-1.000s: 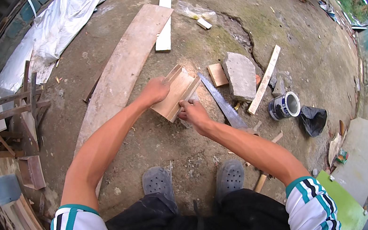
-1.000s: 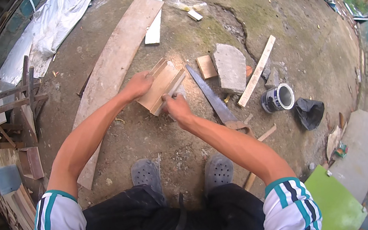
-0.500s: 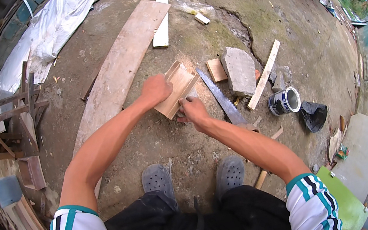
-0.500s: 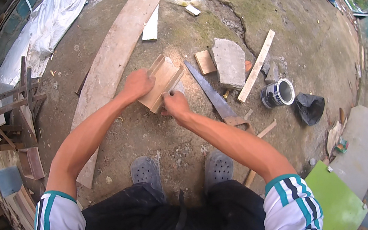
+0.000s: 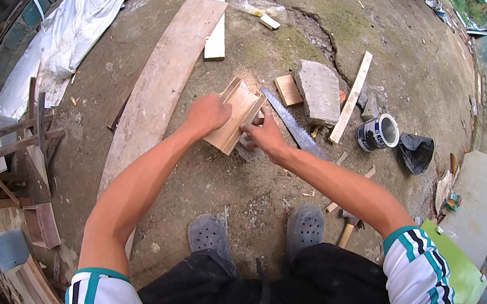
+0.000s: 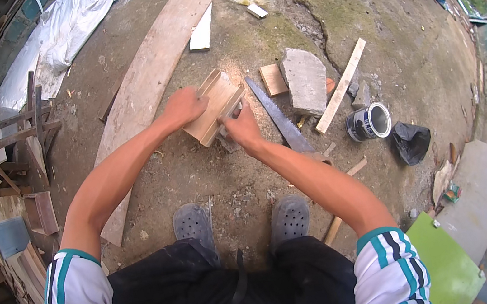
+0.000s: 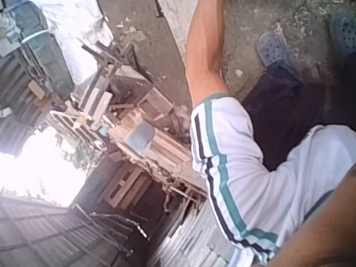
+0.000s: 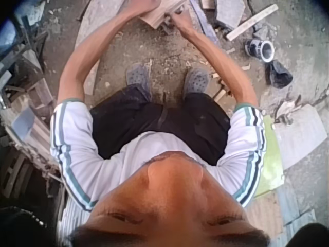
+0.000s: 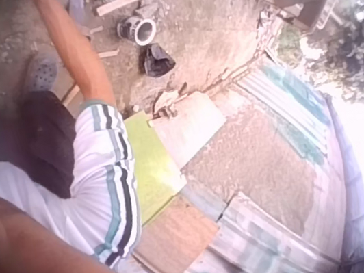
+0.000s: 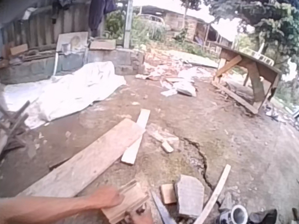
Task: The person assembles a small wooden box by hand, aligning pre-cut wooden pieces and securing them with nails using a hammer. The person repeatedly checks fit and alignment while hammering nails into the joints.
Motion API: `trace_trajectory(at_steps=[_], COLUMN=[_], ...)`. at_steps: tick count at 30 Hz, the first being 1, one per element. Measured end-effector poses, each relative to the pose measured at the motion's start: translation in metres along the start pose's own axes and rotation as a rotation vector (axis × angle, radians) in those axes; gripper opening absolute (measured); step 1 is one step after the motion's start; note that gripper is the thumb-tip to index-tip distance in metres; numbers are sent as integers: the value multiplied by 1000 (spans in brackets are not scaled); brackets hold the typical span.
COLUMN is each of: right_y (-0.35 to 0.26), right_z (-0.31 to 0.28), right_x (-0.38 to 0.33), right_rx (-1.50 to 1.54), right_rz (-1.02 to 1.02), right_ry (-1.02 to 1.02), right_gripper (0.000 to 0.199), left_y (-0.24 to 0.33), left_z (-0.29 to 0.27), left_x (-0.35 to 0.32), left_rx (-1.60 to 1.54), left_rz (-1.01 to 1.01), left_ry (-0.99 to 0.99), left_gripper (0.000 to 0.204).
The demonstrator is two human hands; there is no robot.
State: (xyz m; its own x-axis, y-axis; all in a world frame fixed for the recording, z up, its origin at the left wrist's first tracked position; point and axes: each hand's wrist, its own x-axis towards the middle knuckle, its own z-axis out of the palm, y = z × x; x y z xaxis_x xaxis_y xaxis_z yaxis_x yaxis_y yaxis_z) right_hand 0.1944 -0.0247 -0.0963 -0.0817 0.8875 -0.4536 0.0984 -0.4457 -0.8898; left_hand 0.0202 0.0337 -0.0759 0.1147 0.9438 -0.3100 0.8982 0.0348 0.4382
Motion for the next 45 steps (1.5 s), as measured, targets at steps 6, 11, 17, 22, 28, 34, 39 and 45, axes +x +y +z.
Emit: trace_trajectory(at_steps=[6,11,17,22,28,34,39,45], right_y=[-2,0,23,37,27,22,13,-1], right_z=[-11,-26,-66,-94,-90,-91,-89,-88], right_x=[9,16,49,66,67,69,66,67], right_rx=[-16,-30,-247,-523,-436,-395,-288,-79], right_rz=[107,149,16,-140,-106,-107,-71,124], right_ry=[15,47,-55,-115,-205,-286,-341,-410], right_gripper=[77,65,54,58,61,59,59,86], left_y=[20,25,9,-32,-83,-53,-12,-6], left_z=[-10,-2,3,-10,25,37,38,38], left_x=[-1,-5,-12,-17,-52,-90,-99,-96], left_rx=[-26,94,-80,-437,-954,-1256,-1148,36], left_rz=[-29,8,-25,-73,-525,-642,-656,205], left_ry=[-36,-59,116,205,203,15,256,529], left_gripper=[78,121,100,68,58,78,94,83])
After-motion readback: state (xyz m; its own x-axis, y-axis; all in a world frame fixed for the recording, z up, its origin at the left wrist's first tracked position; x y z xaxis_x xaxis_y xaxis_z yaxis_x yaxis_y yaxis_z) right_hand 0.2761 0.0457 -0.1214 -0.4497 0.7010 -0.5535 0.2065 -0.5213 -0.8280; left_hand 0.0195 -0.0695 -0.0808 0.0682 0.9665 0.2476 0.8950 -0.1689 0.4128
